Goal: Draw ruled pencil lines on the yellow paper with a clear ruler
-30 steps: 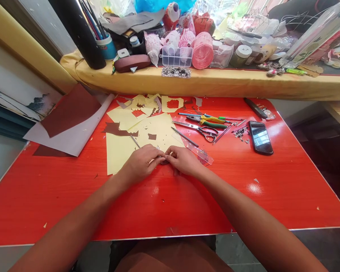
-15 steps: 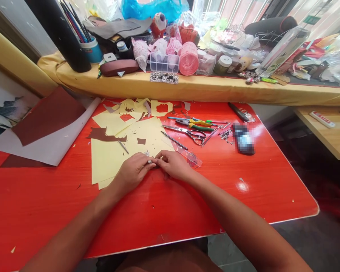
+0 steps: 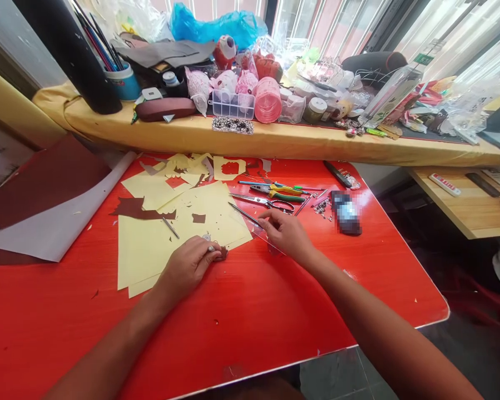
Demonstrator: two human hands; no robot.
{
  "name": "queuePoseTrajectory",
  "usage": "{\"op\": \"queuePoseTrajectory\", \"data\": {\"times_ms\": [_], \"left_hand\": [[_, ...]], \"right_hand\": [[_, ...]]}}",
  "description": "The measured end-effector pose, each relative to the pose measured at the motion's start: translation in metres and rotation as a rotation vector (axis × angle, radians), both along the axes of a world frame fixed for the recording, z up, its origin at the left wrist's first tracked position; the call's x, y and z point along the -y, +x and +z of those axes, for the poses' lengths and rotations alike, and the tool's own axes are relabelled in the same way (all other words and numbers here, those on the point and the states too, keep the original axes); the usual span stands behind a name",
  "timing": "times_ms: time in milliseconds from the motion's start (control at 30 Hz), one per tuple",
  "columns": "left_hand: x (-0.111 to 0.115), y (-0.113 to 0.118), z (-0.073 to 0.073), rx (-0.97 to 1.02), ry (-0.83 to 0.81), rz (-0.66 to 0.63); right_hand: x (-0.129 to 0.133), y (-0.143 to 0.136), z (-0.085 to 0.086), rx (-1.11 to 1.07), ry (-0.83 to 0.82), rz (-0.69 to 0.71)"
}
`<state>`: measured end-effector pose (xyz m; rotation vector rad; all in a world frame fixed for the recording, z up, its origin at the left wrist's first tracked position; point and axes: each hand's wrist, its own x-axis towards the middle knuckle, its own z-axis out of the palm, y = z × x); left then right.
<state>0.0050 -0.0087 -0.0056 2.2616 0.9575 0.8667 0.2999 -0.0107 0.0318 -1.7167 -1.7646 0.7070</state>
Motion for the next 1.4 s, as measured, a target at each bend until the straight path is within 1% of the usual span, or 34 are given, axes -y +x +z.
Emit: {"op": "queuePoseTrajectory", "data": {"times_ms": [133, 233, 333, 400, 500, 667, 933, 1267, 1400], "left_hand": [[0.001, 0.0, -0.001, 0.018, -0.009, 0.001], [0.002, 0.001, -0.001, 0.027, -0.025, 0.01], [0.002, 0.002, -0.001, 0.044, -0.031, 0.011], [0.001, 0.003, -0.001, 0.058, -0.027, 0.004], [0.0, 0.004, -0.001, 0.067, -0.038, 0.005], [0.0, 0.004, 0.0, 0.081, -0.03, 0.011], [0.0, 0.005, 0.002, 0.078, -0.058, -0.007], [0.001, 0.005, 0.003, 0.087, -0.057, -0.012], [0.001, 0.005, 0.002, 0.072, -0.101, -0.018]], "right_hand": [[-0.021, 0.02, 0.007, 0.133, 0.069, -0.063], [-0.032, 0.028, 0.009, 0.183, 0.083, -0.108], [-0.043, 0.036, 0.013, 0.301, 0.085, -0.115], [-0.051, 0.043, 0.016, 0.422, 0.078, -0.092], [-0.067, 0.055, 0.019, 0.578, 0.068, -0.01], [-0.091, 0.07, 0.015, 0.729, -0.001, 0.113], [-0.112, 0.071, 0.013, 0.82, -0.075, 0.215], [-0.132, 0.082, 0.012, 0.826, -0.087, 0.297], [-0.137, 0.085, 0.009, 0.833, -0.076, 0.341]]}}
